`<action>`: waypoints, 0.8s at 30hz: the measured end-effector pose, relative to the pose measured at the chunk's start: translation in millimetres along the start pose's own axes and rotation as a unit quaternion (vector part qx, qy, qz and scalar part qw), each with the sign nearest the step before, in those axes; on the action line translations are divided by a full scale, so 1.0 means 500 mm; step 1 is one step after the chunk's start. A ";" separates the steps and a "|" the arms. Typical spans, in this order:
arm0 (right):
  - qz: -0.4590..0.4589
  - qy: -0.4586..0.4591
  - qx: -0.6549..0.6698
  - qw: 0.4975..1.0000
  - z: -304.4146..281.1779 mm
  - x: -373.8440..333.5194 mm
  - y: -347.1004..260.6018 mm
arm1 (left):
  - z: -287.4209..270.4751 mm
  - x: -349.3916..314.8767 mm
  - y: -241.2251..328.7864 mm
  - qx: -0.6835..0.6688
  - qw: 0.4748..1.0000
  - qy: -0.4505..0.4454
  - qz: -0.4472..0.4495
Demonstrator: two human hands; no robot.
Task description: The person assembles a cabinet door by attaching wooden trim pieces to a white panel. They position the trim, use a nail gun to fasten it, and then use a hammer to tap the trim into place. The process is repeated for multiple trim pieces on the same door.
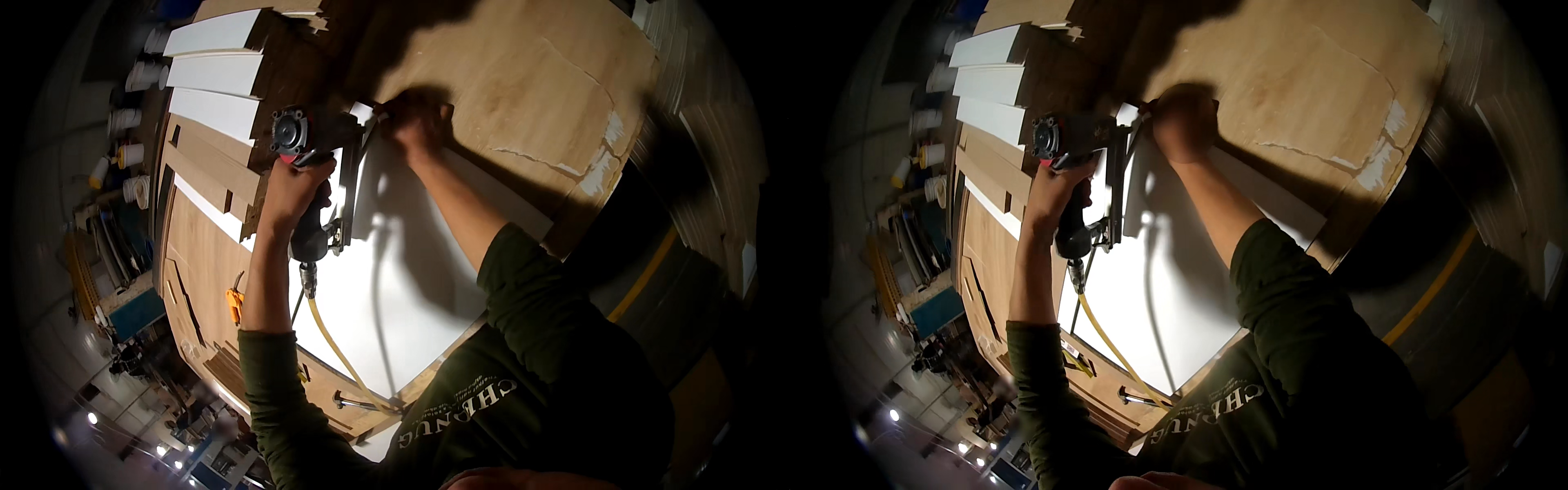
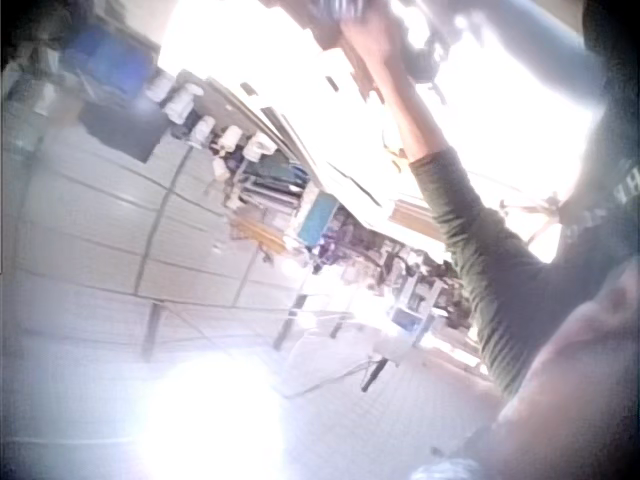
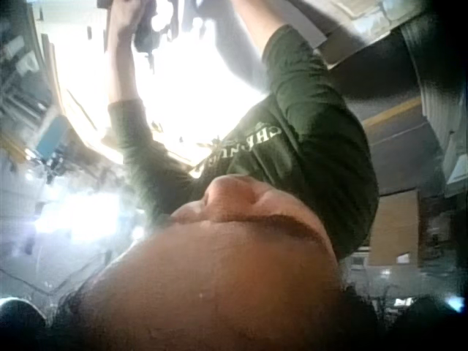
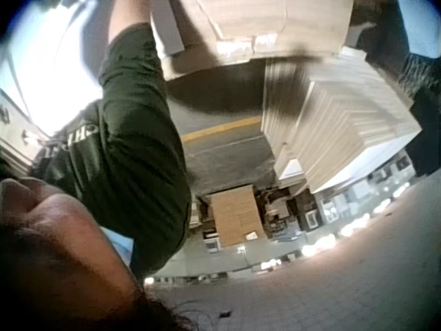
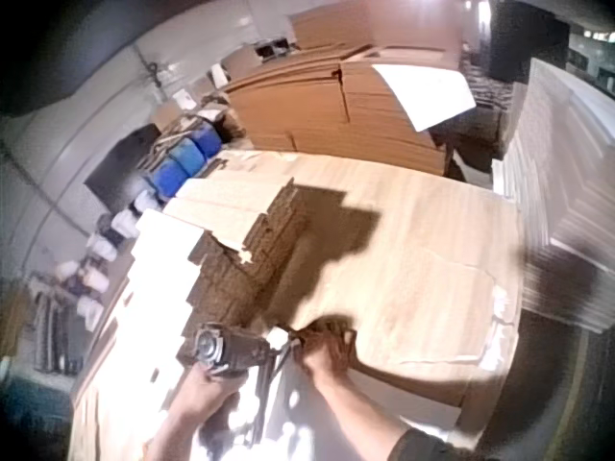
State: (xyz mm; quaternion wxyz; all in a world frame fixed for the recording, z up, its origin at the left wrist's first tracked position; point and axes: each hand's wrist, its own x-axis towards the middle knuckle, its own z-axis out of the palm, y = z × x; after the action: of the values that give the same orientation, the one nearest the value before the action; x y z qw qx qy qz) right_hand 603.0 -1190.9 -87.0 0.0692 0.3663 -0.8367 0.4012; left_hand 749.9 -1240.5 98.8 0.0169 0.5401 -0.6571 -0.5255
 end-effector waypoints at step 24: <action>0.024 -0.094 0.008 0.995 -0.018 -0.013 -0.019 | -0.111 -0.172 -0.188 -0.036 0.994 0.039 -0.100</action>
State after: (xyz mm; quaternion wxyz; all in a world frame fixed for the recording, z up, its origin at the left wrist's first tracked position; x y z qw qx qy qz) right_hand 612.6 -1184.6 -77.6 -0.0221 0.3828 -0.8447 0.3735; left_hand 883.2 -1202.3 104.0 0.0093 0.6223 -0.5793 -0.5264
